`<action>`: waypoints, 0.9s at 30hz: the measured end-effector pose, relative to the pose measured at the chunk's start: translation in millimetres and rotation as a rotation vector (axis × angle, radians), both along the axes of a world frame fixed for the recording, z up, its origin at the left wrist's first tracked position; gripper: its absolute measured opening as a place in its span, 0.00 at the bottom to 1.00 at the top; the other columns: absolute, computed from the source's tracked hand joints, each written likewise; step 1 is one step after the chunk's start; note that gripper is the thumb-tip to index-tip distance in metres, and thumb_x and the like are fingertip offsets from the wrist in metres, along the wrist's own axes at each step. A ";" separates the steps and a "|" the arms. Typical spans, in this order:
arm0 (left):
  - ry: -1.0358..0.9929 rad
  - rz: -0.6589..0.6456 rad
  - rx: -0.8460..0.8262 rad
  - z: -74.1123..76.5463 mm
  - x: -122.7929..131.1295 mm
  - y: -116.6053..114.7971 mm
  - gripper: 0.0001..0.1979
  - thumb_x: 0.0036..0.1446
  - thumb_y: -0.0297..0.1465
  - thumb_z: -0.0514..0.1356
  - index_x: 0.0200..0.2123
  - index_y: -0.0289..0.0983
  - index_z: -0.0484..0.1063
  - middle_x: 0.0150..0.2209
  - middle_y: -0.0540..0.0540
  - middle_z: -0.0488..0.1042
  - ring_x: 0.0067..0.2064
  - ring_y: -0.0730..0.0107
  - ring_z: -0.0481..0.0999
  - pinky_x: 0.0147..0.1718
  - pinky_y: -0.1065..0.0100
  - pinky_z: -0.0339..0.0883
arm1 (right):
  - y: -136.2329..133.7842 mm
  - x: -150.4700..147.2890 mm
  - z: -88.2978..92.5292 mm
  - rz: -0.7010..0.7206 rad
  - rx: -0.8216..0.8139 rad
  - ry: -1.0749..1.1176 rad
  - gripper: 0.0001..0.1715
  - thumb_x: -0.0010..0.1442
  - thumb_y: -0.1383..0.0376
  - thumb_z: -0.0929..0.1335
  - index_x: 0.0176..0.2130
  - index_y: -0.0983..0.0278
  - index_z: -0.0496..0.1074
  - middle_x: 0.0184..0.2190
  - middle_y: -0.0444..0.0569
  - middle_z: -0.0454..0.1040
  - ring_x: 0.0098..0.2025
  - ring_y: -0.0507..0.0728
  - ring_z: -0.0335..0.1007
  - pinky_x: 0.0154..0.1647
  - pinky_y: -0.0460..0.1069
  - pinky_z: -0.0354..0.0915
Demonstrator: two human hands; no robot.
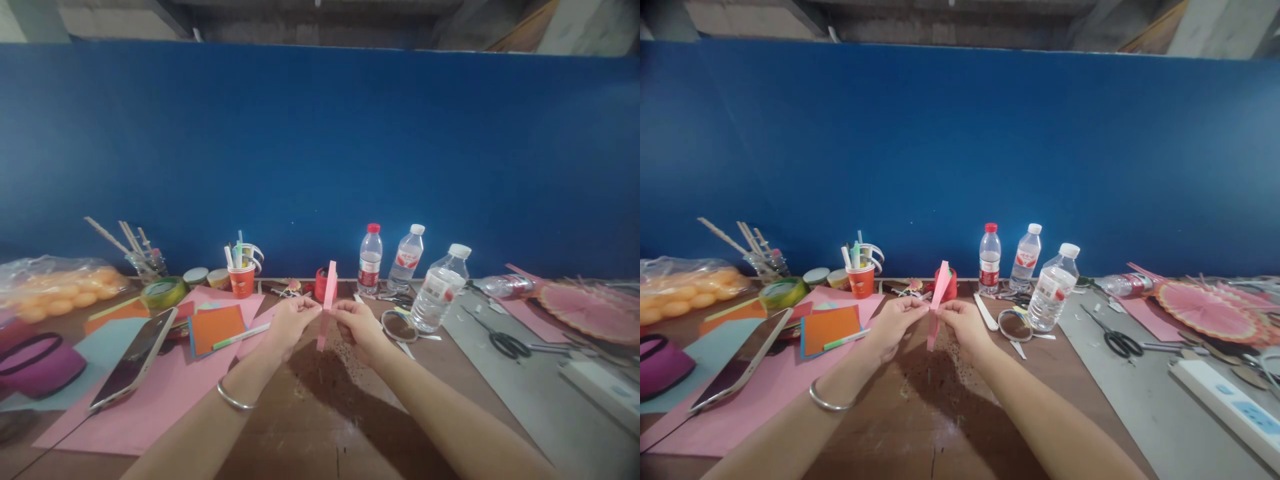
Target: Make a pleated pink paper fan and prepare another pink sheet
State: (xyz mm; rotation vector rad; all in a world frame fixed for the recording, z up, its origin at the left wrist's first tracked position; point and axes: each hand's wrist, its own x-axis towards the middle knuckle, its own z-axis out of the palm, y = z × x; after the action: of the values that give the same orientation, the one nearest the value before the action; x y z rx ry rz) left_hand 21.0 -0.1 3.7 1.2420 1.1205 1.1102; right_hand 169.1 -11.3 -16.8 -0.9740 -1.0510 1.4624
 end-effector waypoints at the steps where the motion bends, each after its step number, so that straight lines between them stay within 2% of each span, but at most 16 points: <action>1: 0.001 -0.016 -0.003 -0.9 -0.5 0.4 0.08 0.41 0.31 0.66 0.24 0.34 0.72 0.16 0.56 0.62 0.16 0.83 0.53 0.16 0.76 0.41 | 0.1 0.1 -0.4 0.012 -0.006 0.013 0.16 0.45 0.58 0.73 0.26 0.65 0.65 0.10 0.31 0.50 0.13 0.43 0.36 0.14 0.44 0.32; 7: -0.042 -0.143 -0.073 -0.8 -3.8 0.3 0.11 0.44 0.35 0.65 0.28 0.35 0.71 0.14 0.60 0.52 0.15 0.84 0.46 0.15 0.76 0.35 | -1.9 0.2 2.7 0.074 -0.029 0.069 0.17 0.44 0.57 0.73 0.26 0.65 0.64 0.10 0.31 0.49 0.13 0.43 0.35 0.15 0.44 0.32; 11: -0.079 -0.210 -0.115 1.8 -4.7 0.3 0.13 0.43 0.37 0.65 0.29 0.35 0.70 0.14 0.61 0.50 0.14 0.85 0.44 0.15 0.76 0.34 | -3.4 0.1 4.9 0.088 -0.030 0.080 0.17 0.44 0.57 0.73 0.26 0.65 0.65 0.10 0.31 0.48 0.13 0.43 0.35 0.15 0.44 0.32; 19: -0.084 -0.194 -0.095 5.2 -2.6 -2.3 0.14 0.40 0.37 0.66 0.26 0.34 0.69 0.12 0.61 0.52 0.13 0.86 0.44 0.13 0.76 0.35 | -2.3 -1.2 2.9 0.038 0.008 0.051 0.16 0.44 0.59 0.73 0.26 0.64 0.64 0.10 0.31 0.51 0.13 0.43 0.37 0.14 0.44 0.32; 27: -0.111 -0.166 -0.081 3.2 1.8 -5.0 0.13 0.43 0.38 0.64 0.27 0.36 0.66 0.12 0.62 0.51 0.13 0.85 0.44 0.11 0.79 0.36 | -3.8 -3.5 4.5 -0.022 0.082 -0.031 0.16 0.45 0.57 0.72 0.25 0.64 0.65 0.10 0.32 0.50 0.13 0.44 0.38 0.14 0.44 0.34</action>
State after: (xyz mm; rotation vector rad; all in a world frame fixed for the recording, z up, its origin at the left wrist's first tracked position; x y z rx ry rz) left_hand 22.8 -5.1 6.9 1.1734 0.9515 0.9873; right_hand 165.6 -15.1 -12.3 -0.9497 -1.1107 1.3797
